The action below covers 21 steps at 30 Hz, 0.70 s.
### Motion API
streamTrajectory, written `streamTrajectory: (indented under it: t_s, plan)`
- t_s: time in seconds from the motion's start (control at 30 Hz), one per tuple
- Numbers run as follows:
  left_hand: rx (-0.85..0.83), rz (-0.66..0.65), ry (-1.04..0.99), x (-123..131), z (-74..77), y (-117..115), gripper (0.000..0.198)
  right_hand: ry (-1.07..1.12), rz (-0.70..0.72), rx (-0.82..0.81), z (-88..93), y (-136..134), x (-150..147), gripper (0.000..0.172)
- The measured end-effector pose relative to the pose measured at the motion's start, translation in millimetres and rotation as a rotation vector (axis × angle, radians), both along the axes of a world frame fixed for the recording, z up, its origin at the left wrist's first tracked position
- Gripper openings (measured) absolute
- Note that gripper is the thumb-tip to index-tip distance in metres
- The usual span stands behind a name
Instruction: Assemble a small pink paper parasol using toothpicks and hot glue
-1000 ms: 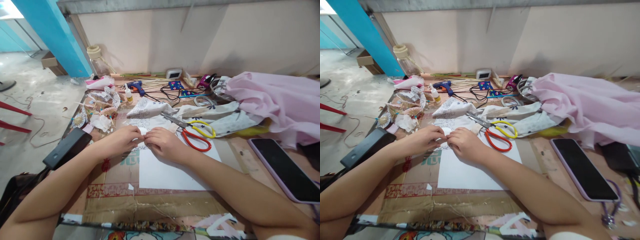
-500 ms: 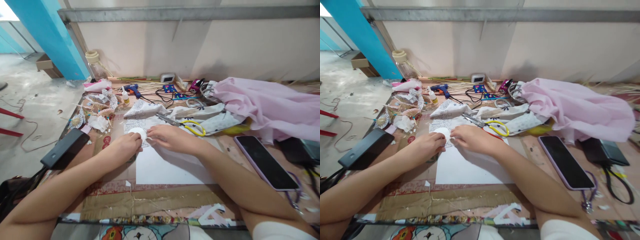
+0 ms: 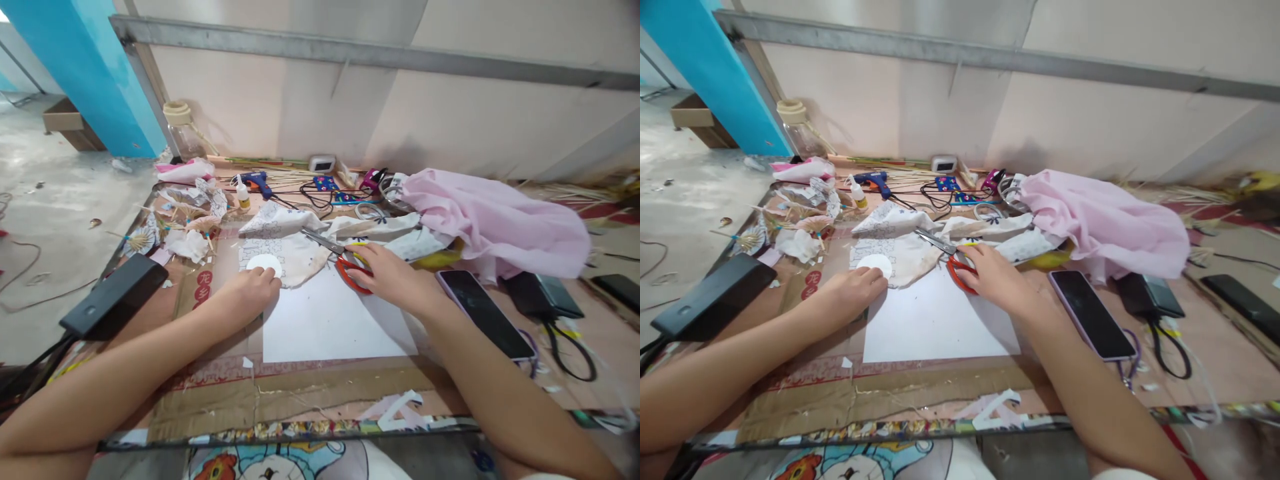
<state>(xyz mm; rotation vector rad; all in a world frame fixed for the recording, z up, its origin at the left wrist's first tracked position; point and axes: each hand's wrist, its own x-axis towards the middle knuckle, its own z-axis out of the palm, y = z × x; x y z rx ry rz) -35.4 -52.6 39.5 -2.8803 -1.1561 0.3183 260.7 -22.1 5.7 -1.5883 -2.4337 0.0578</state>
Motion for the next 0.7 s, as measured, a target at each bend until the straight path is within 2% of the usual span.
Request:
streamTrajectory:
  t_s: [0.17, 0.23, 0.3, 0.37, 0.47, 0.53, 0.6, 0.7]
  plan:
    - [0.01, 0.01, 0.01, 1, -1.6, -1, 0.019, 0.039, -0.028, -0.013, -1.9, 4, -6, 0.051]
    - [0.007, 0.011, 0.019, 2, -1.5, -1, 0.02, 0.142, -0.08, 0.004, 5.1, 3, -8, 0.046]
    - [0.004, 0.01, 0.022, 2, -1.4, -2, 0.02, 0.355, -0.139, -0.089, 14.5, -2, -11, 0.04]
    - [0.002, 0.006, 0.019, 2, -1.3, -2, 0.019, 0.669, -0.123, -0.353, 22.0, -15, -20, 0.045]
    - [-0.002, -0.003, 0.011, 3, -1.9, -1, 0.017, 1.146, 0.085, -0.857, 24.2, -46, -43, 0.063]
    - [-0.001, -0.006, 0.009, 2, -3.1, 0, 0.018, 1.372, 0.093, -1.102, 21.7, -69, -61, 0.07]
    - [0.002, -0.007, 0.007, 1, -4.8, 0, 0.02, 1.474, 0.002, -1.326, 20.5, -89, -74, 0.068]
    - [0.008, -0.007, 0.002, -1, -7.7, -1, 0.022, 1.411, -0.129, -1.61, 23.8, -112, -81, 0.059]
